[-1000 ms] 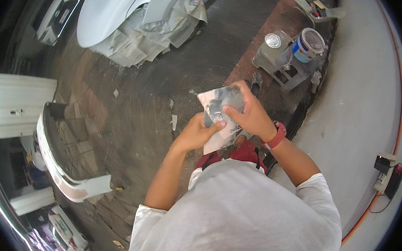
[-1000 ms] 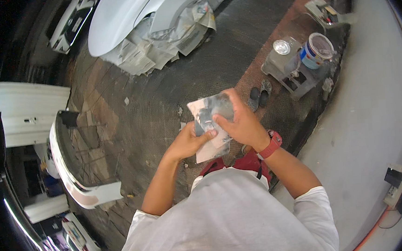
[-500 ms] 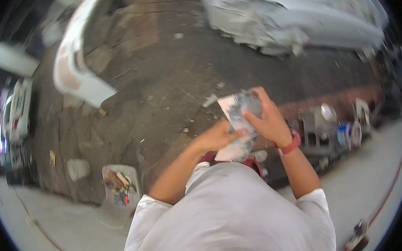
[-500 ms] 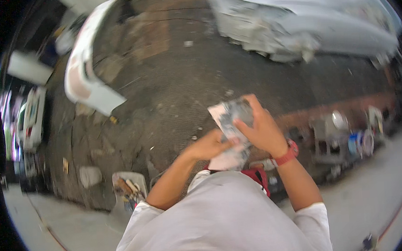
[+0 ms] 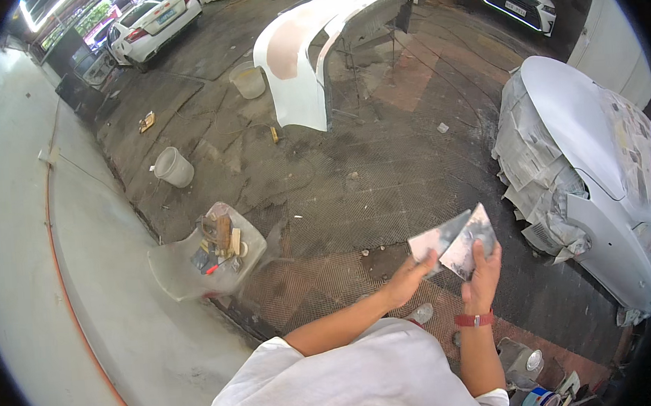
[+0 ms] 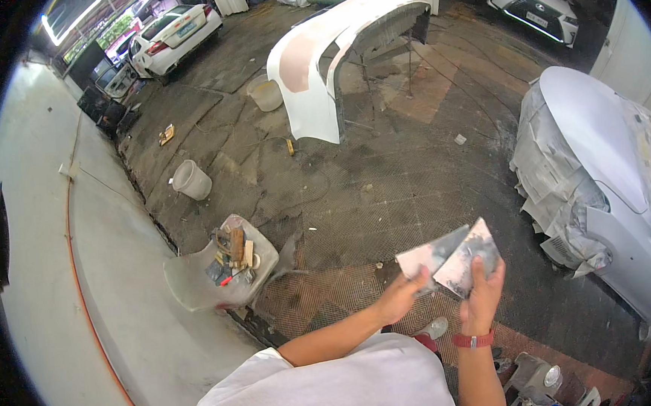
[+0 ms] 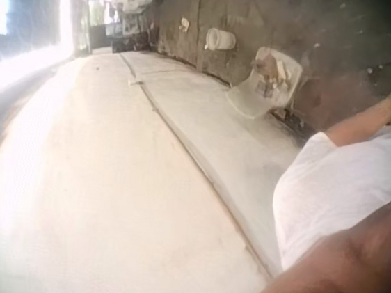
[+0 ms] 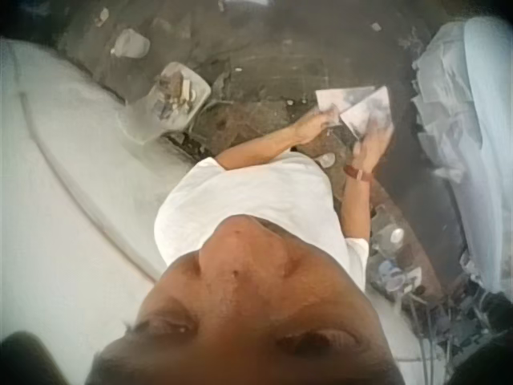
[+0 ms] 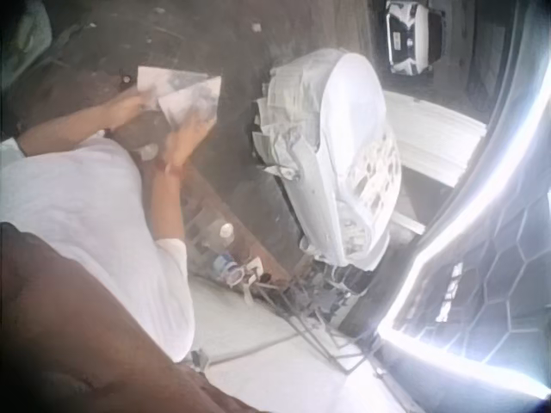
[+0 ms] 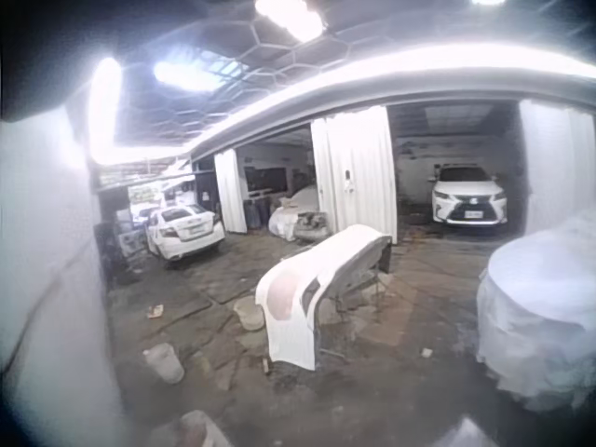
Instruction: The person mixes a white paste and a red hardener on two metal putty knives, then spreads the combined filler onto a white car bumper. The person repeatedly scrapes and smooths the filler across the bumper surface.
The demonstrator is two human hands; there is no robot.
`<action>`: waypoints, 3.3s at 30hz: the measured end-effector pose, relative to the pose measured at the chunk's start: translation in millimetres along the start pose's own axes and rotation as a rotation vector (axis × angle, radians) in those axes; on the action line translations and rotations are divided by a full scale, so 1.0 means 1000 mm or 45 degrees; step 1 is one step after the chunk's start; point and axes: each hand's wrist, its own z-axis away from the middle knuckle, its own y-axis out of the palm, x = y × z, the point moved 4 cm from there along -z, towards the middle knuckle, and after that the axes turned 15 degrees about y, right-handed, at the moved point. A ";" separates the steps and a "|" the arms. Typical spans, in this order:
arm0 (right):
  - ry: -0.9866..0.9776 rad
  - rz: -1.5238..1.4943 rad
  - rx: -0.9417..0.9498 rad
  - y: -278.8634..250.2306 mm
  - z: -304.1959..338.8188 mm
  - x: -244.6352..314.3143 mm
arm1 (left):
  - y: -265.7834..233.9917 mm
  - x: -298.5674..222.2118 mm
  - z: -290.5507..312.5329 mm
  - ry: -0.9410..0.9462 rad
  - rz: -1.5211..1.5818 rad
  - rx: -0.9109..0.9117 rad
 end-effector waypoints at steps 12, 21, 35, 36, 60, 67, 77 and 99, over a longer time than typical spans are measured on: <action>0.488 -0.407 0.801 0.004 -0.017 -0.006 | -0.033 -0.065 -0.016 0.070 -0.375 -0.006; -0.399 0.497 -0.034 -0.021 -0.021 0.034 | 0.000 -0.020 -0.016 -0.024 -0.496 0.086; -0.336 0.687 0.109 -0.017 -0.020 0.034 | 0.041 -0.035 -0.032 -0.090 -1.000 0.238; -0.354 0.724 0.133 -0.010 -0.013 0.039 | 0.038 -0.040 -0.029 -0.148 -1.019 0.269; 0.144 0.532 0.718 0.003 0.011 0.022 | 0.010 -0.026 -0.044 -0.221 -0.213 0.090; 0.565 -0.371 0.308 -0.026 -0.004 -0.021 | 0.009 -0.045 -0.046 0.116 -0.089 -0.114; -0.012 -0.189 0.056 -0.040 -0.030 0.049 | 0.016 -0.047 -0.035 0.147 -0.626 0.120; -0.317 0.625 0.078 -0.013 -0.011 0.025 | 0.039 -0.044 -0.021 -0.137 -1.086 0.267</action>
